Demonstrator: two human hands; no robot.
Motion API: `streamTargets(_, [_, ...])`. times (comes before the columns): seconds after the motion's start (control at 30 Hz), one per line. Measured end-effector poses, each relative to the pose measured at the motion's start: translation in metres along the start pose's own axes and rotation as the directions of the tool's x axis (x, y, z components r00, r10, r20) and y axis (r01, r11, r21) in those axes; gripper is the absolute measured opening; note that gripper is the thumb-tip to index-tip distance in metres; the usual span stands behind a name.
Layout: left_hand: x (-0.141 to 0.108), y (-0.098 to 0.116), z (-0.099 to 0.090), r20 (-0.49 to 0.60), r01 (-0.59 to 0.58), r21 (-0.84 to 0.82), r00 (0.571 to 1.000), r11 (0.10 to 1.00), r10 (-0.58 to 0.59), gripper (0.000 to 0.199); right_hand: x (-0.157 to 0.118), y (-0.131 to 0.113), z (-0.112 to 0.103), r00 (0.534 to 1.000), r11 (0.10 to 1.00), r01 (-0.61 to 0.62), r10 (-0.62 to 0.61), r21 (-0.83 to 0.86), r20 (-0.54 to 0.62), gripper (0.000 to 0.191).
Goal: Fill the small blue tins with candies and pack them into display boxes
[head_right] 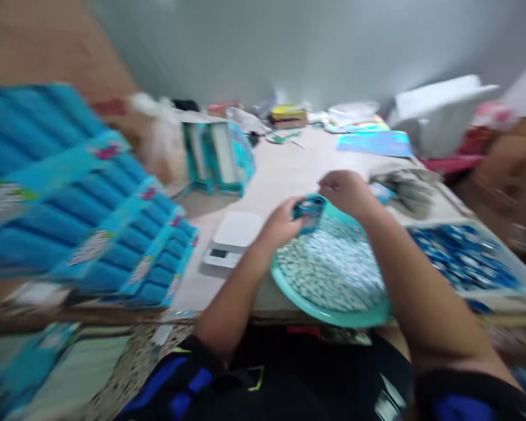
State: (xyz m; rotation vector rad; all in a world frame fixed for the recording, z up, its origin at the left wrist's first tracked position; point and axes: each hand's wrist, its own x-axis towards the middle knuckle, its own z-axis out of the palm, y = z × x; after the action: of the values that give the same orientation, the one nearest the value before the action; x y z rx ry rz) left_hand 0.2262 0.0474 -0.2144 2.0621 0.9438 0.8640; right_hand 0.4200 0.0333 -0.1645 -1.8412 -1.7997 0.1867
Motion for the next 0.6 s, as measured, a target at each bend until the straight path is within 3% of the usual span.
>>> streamTargets(0.1, [0.008, -0.001, 0.000, -0.021, -0.001, 0.046, 1.000, 0.999, 0.002, 0.048, 0.004, 0.015, -0.010, 1.000, 0.998, 0.024, -0.024, 0.060, 0.000, 0.018])
streamTargets(0.37, [0.009, 0.004, -0.002, -0.026, 0.028, 0.065, 0.999, 0.997, -0.027, 0.049, 0.008, 0.008, -0.013, 0.997, 0.971, 0.027, -0.042, 0.238, 0.059, 0.018])
streamTargets(0.6, [0.010, -0.001, 0.001, -0.039, 0.000, 0.022, 0.999, 1.000, 0.001, 0.047, 0.006, 0.007, -0.012, 0.994, 0.970, 0.051, -0.072, 0.237, 0.084, 0.016])
